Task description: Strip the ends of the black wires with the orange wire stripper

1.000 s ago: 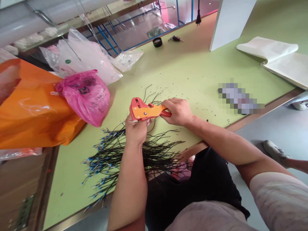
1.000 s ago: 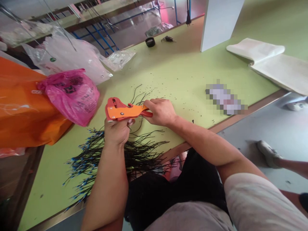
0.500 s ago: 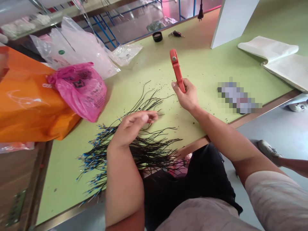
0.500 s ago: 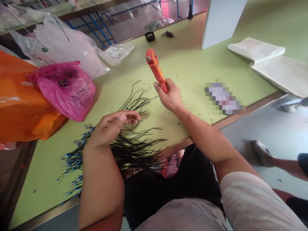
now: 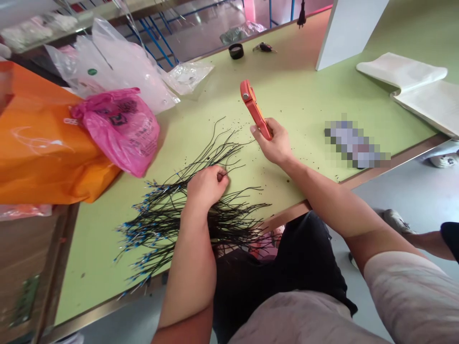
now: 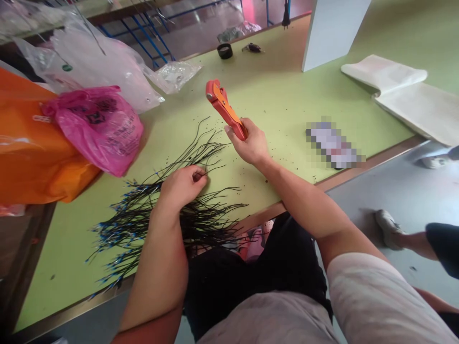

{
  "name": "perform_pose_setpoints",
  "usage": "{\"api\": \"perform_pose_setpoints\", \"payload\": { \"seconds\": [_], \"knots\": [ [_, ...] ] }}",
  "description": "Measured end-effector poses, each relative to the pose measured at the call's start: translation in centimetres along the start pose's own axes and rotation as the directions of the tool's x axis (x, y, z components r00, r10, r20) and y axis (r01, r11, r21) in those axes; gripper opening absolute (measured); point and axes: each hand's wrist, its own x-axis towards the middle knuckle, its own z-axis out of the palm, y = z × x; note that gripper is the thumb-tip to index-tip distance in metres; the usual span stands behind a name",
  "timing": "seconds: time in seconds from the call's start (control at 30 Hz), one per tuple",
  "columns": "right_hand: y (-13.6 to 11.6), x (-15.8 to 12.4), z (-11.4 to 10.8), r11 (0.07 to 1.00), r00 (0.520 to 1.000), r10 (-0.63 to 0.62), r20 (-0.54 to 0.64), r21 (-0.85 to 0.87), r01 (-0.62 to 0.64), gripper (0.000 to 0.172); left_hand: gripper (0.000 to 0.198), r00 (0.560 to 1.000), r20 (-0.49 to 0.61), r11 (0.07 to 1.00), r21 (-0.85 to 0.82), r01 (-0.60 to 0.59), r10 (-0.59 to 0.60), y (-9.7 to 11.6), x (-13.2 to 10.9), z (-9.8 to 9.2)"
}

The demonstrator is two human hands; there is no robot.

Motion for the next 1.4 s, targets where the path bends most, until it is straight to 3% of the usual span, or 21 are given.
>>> {"api": "perform_pose_setpoints", "payload": {
  "seconds": [0.17,0.37,0.43,0.5,0.57,0.63,0.7,0.83,0.97,1.07,1.17,1.27,1.4],
  "knots": [
    [0.4,0.2,0.1,1.0,1.0,0.005,0.003,-0.002,-0.005,0.047,0.034,1.0,-0.007,1.0,-0.01,0.015,-0.015,0.6,-0.1,-0.1],
    [0.6,0.4,0.1,1.0,1.0,0.005,0.003,-0.001,-0.005,0.048,0.034,0.995,-0.006,0.989,0.114,0.096,-0.096,1.2,-0.5,-0.1],
    [0.6,0.5,0.1,1.0,1.0,0.018,0.009,-0.009,-0.018,0.049,0.029,1.0,0.009,0.996,0.088,0.01,-0.01,0.8,-0.8,0.1],
    [0.7,0.6,0.1,1.0,0.999,0.024,0.022,-0.016,-0.024,0.049,0.025,0.985,0.034,0.986,-0.001,-0.167,0.167,0.2,-1.1,0.2],
    [0.7,0.7,0.1,1.0,0.999,0.017,0.028,-0.014,-0.016,0.047,0.02,0.927,0.07,0.926,-0.121,-0.359,0.368,-0.4,-1.7,0.1],
    [0.8,0.7,0.1,1.0,1.0,0.006,0.028,0.002,-0.006,0.046,0.017,0.866,0.104,0.858,-0.235,-0.457,0.49,-0.9,-2.6,-0.4],
    [0.9,0.8,0.1,1.0,1.0,0.003,0.024,0.015,-0.004,0.045,0.026,0.856,0.129,0.835,-0.331,-0.439,0.501,-1.5,-3.8,-1.2],
    [0.9,0.7,0.1,1.0,0.999,0.008,0.041,0.03,-0.009,0.044,0.056,0.912,0.143,0.839,-0.465,-0.282,0.385,-2.9,-6.5,-2.0],
    [0.7,0.6,0.2,0.999,0.997,0.026,0.069,0.03,-0.028,0.041,0.057,0.951,0.095,0.849,-0.484,-0.213,0.293,-4.6,-7.6,-0.9],
    [0.7,0.6,0.4,0.999,0.997,0.026,0.076,0.025,-0.028,0.039,0.043,0.971,-0.08,0.886,-0.397,-0.239,0.226,-4.9,-6.5,-0.2],
    [0.7,0.6,0.4,1.0,0.996,0.024,0.083,0.015,-0.025,0.037,0.032,0.937,-0.255,0.942,-0.172,-0.287,0.239,-4.5,-4.1,-0.5],
    [0.9,0.7,0.4,1.0,0.997,0.018,0.074,0.005,-0.019,0.039,0.034,0.931,-0.215,0.955,0.026,-0.297,0.295,-3.9,-1.1,-1.1],
    [1.3,0.9,0.4,1.0,0.999,0.003,0.054,0.009,-0.003,0.044,0.037,0.899,-0.103,0.905,0.058,-0.421,0.425,-3.5,2.3,-0.7]
  ]
}}
